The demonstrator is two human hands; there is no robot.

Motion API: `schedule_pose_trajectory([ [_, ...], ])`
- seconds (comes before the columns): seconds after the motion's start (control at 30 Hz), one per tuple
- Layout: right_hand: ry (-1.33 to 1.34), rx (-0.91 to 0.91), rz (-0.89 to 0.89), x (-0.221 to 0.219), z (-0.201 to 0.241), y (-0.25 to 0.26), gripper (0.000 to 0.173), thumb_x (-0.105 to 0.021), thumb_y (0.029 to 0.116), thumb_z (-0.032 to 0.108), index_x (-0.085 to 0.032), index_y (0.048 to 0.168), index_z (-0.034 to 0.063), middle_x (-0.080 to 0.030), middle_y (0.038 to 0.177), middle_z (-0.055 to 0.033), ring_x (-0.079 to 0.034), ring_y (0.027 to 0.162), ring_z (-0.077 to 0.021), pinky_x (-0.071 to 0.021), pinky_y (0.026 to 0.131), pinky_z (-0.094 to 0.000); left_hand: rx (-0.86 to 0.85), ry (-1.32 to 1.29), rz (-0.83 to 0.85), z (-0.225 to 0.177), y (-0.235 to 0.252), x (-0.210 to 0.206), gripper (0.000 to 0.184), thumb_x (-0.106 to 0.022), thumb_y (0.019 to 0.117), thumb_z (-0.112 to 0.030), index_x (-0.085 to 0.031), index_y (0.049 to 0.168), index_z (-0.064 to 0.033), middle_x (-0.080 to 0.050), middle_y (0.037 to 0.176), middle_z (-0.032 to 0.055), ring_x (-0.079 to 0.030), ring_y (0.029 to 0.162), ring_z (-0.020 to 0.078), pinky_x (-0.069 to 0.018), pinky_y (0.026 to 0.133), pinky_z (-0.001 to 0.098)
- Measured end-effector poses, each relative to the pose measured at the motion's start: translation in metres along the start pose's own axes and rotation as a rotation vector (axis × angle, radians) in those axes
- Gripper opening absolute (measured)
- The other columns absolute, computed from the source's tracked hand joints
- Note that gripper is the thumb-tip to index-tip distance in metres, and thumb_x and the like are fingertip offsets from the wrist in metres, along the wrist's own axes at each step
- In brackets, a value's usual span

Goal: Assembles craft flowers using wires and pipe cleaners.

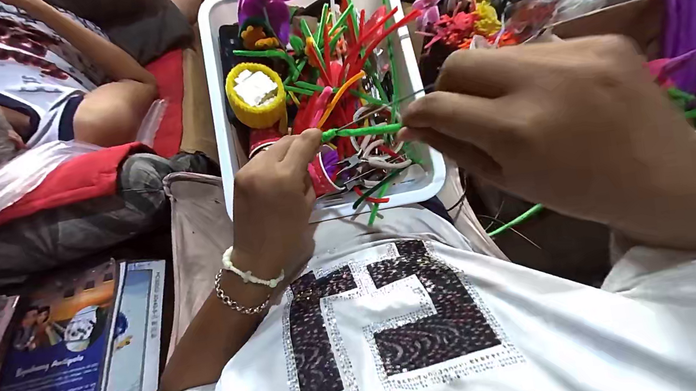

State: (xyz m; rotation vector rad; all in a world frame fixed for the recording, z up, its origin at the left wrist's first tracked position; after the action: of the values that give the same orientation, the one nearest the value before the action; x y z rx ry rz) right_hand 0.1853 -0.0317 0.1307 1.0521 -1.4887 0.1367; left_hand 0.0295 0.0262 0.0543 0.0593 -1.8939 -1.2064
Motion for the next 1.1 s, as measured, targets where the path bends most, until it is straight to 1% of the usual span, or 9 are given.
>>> schedule_pose_trajectory([
  [0.17,0.039,0.213,0.039,0.021,-0.015,0.001,0.024,-0.05,0.1044,0.012,-0.073,0.105,0.0042,-0.06,0.083,-0.0135,-0.058,0.067,-0.0312,-0.0422,0.053,-0.0442,-0.141,-0.011,0.119,-0.016,-0.002,0.002,0.023,-0.056,0.0982,0.0,-0.074,0.112,-0.0027,-0.075,0.1,0.0146,-0.073,0.084,0.0286,-0.0585,0.07,0.0405],
  [0.27,0.104,0.315,0.046,0.018,-0.03,0.009,0.027,-0.048,0.1059,0.016,-0.073,0.104,0.0082,-0.059,0.082,-0.0097,-0.057,0.068,-0.0254,-0.0428,0.055,-0.041,-0.25,-0.046,0.166,-0.026,-0.004,0.004,0.025,-0.054,0.0985,0.0,-0.075,0.111,-0.0043,-0.075,0.096,0.0132,-0.073,0.082,0.0273,-0.0567,0.067,0.0387],
  [0.4,0.256,0.347,0.032,0.002,-0.048,0.022,0.03,-0.052,0.105,0.027,-0.078,0.1,0.0138,-0.065,0.087,-0.0055,-0.062,0.077,-0.0177,-0.0475,0.064,-0.0362,-0.351,-0.105,0.225,-0.029,-0.005,0.016,0.025,-0.053,0.097,0.001,-0.075,0.108,-0.005,-0.075,0.095,0.0107,-0.071,0.08,0.0245,-0.0536,0.065,0.0371],
  [0.5,0.394,0.341,-0.029,-0.012,-0.051,0.03,0.027,-0.057,0.1029,0.027,-0.078,0.097,0.0108,-0.066,0.085,-0.0054,-0.063,0.078,-0.0137,-0.0492,0.068,-0.0314,-0.401,-0.231,0.226,-0.029,-0.005,0.025,0.026,-0.052,0.0963,0.001,-0.076,0.102,-0.0053,-0.076,0.093,0.0082,-0.071,0.082,0.0178,-0.0554,0.071,0.0308],
  [0.57,0.46,0.316,-0.089,-0.021,-0.049,0.036,0.024,-0.06,0.1019,0.024,-0.078,0.097,0.0087,-0.067,0.085,-0.0069,-0.063,0.078,-0.0134,-0.0496,0.068,-0.0304,-0.391,-0.289,0.212,-0.03,-0.005,0.029,0.025,-0.052,0.0971,0.0,-0.076,0.102,-0.0052,-0.075,0.091,0.0065,-0.07,0.081,0.0133,-0.0557,0.073,0.0263],
  [0.73,0.594,0.293,-0.173,-0.045,-0.04,0.052,0.021,-0.063,0.1005,0.02,-0.078,0.098,0.0052,-0.067,0.086,-0.0086,-0.063,0.078,-0.0122,-0.0511,0.07,-0.0274,-0.322,-0.361,0.215,-0.025,-0.003,0.026,0.024,-0.054,0.0937,0.002,-0.076,0.101,-0.0031,-0.072,0.084,0.0041,-0.065,0.072,0.0074,-0.0542,0.068,0.0207],
  [0.83,0.617,0.273,-0.222,-0.039,-0.043,0.061,0.021,-0.064,0.1008,0.02,-0.077,0.099,0.003,-0.066,0.087,-0.0098,-0.059,0.076,-0.0103,-0.0486,0.067,-0.0247,-0.275,-0.403,0.234,-0.016,0.0,0.02,0.02,-0.055,0.0967,-0.001,-0.075,0.102,-0.0007,-0.071,0.084,0.0036,-0.064,0.07,0.0051,-0.0544,0.066,0.0187],
  [0.93,0.574,0.262,-0.284,-0.025,-0.044,0.064,0.021,-0.066,0.1001,0.022,-0.078,0.097,0.0056,-0.065,0.087,-0.0098,-0.057,0.075,-0.0084,-0.0451,0.066,-0.0237,-0.225,-0.463,0.244,-0.008,0.001,0.013,0.019,-0.056,0.0956,0.0,-0.074,0.101,0.0004,-0.07,0.082,0.0025,-0.063,0.067,0.0027,-0.0552,0.062,0.0169],
  [1.1,0.699,0.463,-0.282,-0.005,-0.028,0.061,0.017,-0.068,0.0974,0.017,-0.077,0.093,0.0045,-0.066,0.087,-0.0086,-0.06,0.084,-0.0075,-0.0478,0.072,-0.0218,-0.199,-0.609,0.297,-0.006,0.001,0.0,0.018,-0.056,0.0949,0.0,-0.073,0.1,0.0013,-0.069,0.078,0.0005,-0.06,0.062,0.0003,-0.0532,0.058,0.0155],
])
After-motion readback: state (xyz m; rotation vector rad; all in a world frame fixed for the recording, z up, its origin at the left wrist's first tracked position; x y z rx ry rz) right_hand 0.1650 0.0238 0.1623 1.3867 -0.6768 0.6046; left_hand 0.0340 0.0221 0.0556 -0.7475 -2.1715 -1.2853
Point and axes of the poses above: each hand's wrist, its own y-axis towards the middle knuckle, its own x-axis out of the back of the hand, z = x × y, the point moved 8 cm from there along y, towards the middle knuckle
